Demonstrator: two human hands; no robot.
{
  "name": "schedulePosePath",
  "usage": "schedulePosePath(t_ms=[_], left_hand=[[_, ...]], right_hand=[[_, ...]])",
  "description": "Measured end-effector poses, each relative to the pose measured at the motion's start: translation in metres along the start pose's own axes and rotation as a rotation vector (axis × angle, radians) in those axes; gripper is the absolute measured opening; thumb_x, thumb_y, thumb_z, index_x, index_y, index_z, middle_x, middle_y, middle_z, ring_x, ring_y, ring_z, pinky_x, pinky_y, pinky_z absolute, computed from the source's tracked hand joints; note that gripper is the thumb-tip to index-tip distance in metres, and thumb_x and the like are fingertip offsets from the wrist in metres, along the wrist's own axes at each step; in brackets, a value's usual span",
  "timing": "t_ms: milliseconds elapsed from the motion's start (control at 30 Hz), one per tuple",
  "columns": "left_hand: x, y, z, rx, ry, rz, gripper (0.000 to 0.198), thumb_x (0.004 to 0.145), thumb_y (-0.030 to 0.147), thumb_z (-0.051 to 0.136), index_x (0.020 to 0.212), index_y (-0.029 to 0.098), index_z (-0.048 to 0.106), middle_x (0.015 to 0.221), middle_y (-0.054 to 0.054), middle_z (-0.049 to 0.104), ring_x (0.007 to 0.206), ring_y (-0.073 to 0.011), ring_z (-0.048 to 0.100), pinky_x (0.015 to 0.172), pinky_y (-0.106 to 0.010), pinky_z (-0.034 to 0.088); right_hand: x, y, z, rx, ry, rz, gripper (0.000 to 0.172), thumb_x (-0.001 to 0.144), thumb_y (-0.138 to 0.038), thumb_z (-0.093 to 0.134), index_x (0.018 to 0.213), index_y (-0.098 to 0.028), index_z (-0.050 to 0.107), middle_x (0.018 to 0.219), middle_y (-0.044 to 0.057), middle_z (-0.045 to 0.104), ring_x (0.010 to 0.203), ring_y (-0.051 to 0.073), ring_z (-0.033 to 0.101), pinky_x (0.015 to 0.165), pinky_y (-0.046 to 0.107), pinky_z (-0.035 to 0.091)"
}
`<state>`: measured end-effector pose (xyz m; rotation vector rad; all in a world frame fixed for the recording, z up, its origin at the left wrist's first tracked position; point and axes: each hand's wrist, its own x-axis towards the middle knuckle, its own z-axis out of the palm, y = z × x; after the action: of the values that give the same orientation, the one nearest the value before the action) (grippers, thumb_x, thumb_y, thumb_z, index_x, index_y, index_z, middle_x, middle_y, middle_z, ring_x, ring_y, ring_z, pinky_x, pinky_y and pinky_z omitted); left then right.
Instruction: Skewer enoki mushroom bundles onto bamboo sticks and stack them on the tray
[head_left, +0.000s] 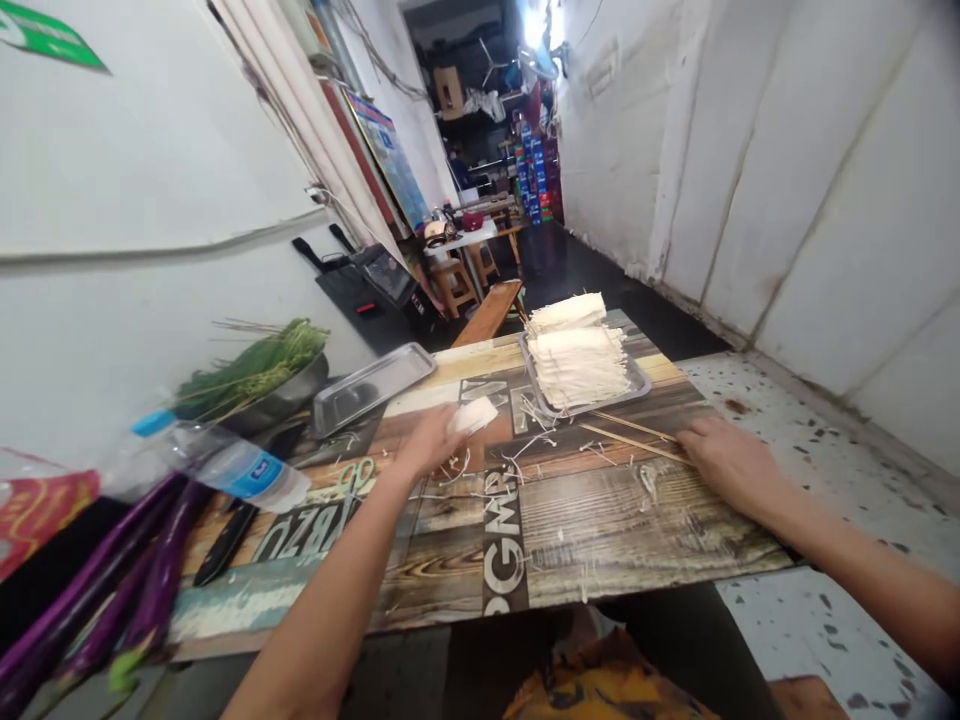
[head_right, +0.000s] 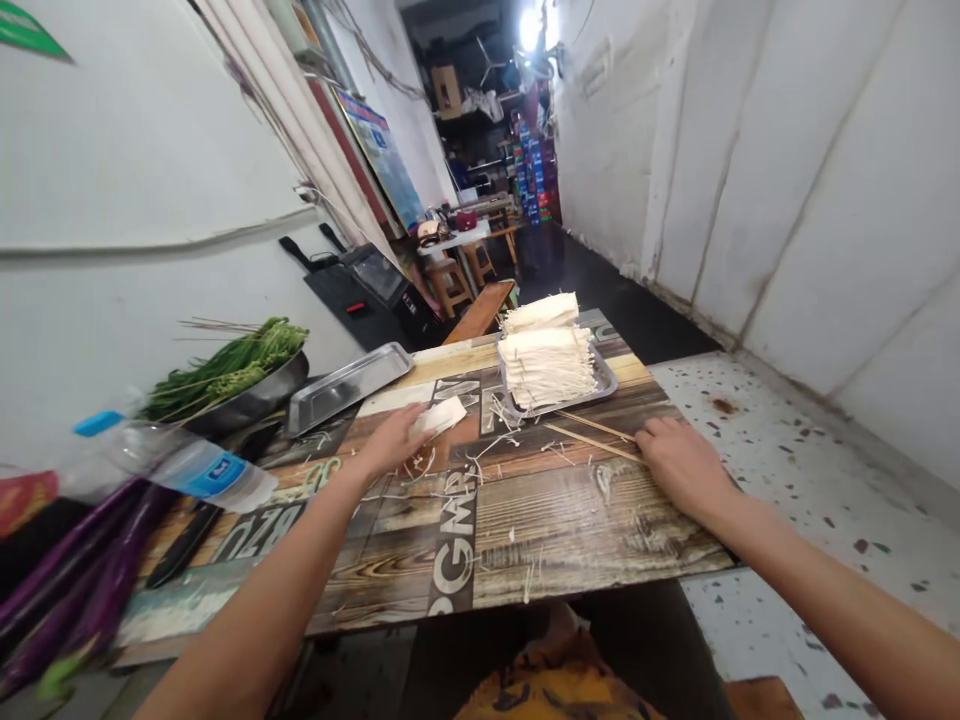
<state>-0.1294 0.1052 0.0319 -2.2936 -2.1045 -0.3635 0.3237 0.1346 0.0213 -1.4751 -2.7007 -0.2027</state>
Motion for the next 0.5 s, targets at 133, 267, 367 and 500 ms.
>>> schedulePosePath(t_ms=[133, 267, 367, 500], left_hand=[[0.015, 0.003, 0.009, 0.016, -0.05, 0.028, 0.036, 0.081, 0.032, 0.059, 0.113, 0.016, 0.062, 0.117, -0.011, 0.066, 0.109, -0.0251, 0.06, 0.097, -0.036, 0.044], [0.017, -0.001, 0.01, 0.02, -0.03, 0.011, 0.03, 0.082, 0.027, 0.058, 0.109, 0.016, 0.065, 0.114, -0.01, 0.068, 0.104, -0.0237, 0.063, 0.093, -0.034, 0.047], [0.014, -0.004, 0.009, 0.031, 0.023, 0.002, 0.032, 0.084, 0.028, 0.055, 0.112, 0.015, 0.063, 0.116, -0.012, 0.068, 0.105, -0.0254, 0.063, 0.094, -0.036, 0.047], [0.001, 0.002, 0.005, 0.053, 0.106, 0.048, 0.035, 0.091, 0.03, 0.047, 0.12, 0.014, 0.059, 0.123, -0.014, 0.064, 0.115, -0.0268, 0.058, 0.102, -0.041, 0.042]], right_hand=[[0.005, 0.001, 0.004, -0.053, 0.042, -0.019, 0.022, 0.089, -0.011, 0.042, 0.077, -0.014, 0.061, 0.082, 0.012, 0.061, 0.083, 0.025, 0.054, 0.071, 0.034, 0.035], [0.008, 0.0, 0.003, -0.09, 0.036, -0.055, 0.019, 0.084, -0.007, 0.046, 0.075, -0.013, 0.061, 0.078, 0.012, 0.061, 0.076, 0.024, 0.056, 0.066, 0.033, 0.035], [0.009, -0.002, -0.001, -0.107, 0.028, -0.071, 0.018, 0.082, -0.005, 0.048, 0.074, -0.014, 0.061, 0.076, 0.012, 0.062, 0.073, 0.023, 0.058, 0.062, 0.033, 0.033], [0.012, -0.001, -0.008, -0.122, 0.027, -0.086, 0.016, 0.082, -0.006, 0.049, 0.076, -0.013, 0.061, 0.077, 0.012, 0.063, 0.076, 0.024, 0.059, 0.064, 0.033, 0.033]])
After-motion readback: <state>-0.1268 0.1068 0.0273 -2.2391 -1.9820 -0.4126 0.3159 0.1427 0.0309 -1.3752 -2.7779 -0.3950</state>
